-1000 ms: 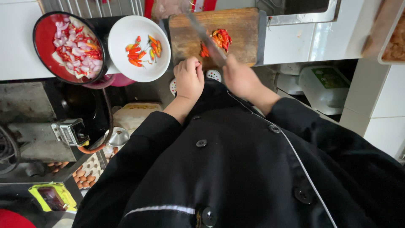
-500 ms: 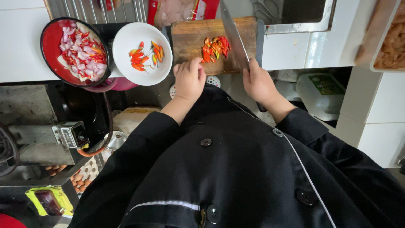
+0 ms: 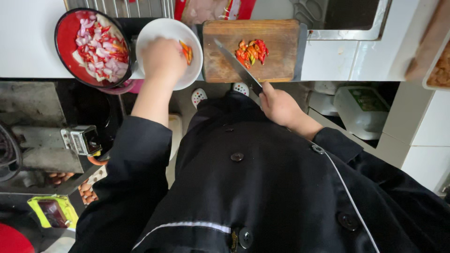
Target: The person slices red and orange chili peppers on a wooden cutting board using a knife. Sliced pieces are transferred into a red pan containing chopped onions. The person continues slicing and transferring peppers throughout the clip.
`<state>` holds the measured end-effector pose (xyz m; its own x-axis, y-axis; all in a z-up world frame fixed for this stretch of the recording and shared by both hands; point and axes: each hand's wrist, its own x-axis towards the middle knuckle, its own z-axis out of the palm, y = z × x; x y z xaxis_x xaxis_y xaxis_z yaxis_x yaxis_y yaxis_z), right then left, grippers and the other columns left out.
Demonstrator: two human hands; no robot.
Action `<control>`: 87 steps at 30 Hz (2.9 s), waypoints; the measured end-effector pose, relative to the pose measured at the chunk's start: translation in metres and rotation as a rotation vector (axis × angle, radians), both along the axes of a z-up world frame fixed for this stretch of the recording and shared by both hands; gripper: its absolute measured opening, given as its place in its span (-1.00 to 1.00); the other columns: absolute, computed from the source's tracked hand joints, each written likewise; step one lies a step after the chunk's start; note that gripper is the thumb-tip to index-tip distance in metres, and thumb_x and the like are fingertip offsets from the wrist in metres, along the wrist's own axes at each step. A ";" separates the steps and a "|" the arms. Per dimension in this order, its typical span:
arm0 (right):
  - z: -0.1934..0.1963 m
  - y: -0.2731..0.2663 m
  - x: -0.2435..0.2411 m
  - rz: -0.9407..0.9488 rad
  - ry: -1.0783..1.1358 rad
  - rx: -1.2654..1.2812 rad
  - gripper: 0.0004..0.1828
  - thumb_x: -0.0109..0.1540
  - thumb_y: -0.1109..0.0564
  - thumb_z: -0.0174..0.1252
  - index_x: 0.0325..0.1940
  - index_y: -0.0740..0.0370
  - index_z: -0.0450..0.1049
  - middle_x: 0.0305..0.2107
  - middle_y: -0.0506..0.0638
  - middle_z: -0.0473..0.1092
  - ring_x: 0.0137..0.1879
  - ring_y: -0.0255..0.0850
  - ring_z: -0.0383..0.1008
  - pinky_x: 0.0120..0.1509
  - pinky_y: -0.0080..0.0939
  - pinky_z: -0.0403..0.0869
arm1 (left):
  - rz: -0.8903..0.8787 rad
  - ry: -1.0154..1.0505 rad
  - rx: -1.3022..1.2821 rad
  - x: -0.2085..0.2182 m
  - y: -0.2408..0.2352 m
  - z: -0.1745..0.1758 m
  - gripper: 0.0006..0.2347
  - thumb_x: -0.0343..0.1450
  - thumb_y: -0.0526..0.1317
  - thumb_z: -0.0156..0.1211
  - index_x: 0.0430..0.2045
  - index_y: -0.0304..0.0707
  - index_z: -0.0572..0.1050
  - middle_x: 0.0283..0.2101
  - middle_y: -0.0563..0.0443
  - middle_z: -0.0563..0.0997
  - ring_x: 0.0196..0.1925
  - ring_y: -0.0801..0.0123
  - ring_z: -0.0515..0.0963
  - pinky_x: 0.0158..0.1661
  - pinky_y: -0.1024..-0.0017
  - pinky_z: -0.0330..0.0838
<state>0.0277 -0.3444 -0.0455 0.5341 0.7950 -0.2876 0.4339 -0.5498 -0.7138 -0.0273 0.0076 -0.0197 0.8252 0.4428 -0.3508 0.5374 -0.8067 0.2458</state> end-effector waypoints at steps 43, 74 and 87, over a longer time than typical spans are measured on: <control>-0.012 0.017 0.021 -0.040 -0.005 -0.061 -0.78 0.38 0.12 0.02 -0.03 0.31 0.22 -0.47 0.40 0.43 -0.26 0.39 0.45 -0.19 0.33 0.39 | -0.062 -0.770 -0.365 -0.019 -0.117 -0.017 -0.88 0.37 -0.34 0.35 -0.33 -0.28 0.51 -0.18 -0.09 0.55 -0.12 0.00 0.57 -0.10 0.20 0.46; 0.008 0.029 -0.012 0.053 -0.049 -0.533 -0.73 0.31 0.17 -0.04 0.05 0.31 0.18 -0.27 0.38 0.48 -0.18 0.30 0.57 -0.14 0.23 0.54 | 0.268 -0.628 -0.289 -0.017 -0.158 -0.070 -0.93 0.31 -0.32 0.30 -0.57 -0.31 0.55 -0.47 -0.10 0.59 -0.41 0.05 0.60 -0.33 0.18 0.46; -0.014 0.039 -0.010 0.100 -0.105 -0.518 -0.47 0.20 0.26 -0.02 0.26 0.40 0.12 -0.32 0.35 0.49 -0.25 0.24 0.58 -0.22 0.15 0.56 | 0.273 -0.526 -0.325 -0.012 -0.155 -0.062 -0.92 0.31 -0.30 0.28 -0.56 -0.33 0.57 -0.43 -0.16 0.60 -0.37 0.01 0.60 -0.29 0.15 0.47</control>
<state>0.0177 -0.3056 -0.0596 0.5103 0.6115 -0.6047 0.5563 -0.7709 -0.3102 -0.0397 -0.1478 -0.0816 0.7957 0.5999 -0.0836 0.4543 -0.4997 0.7375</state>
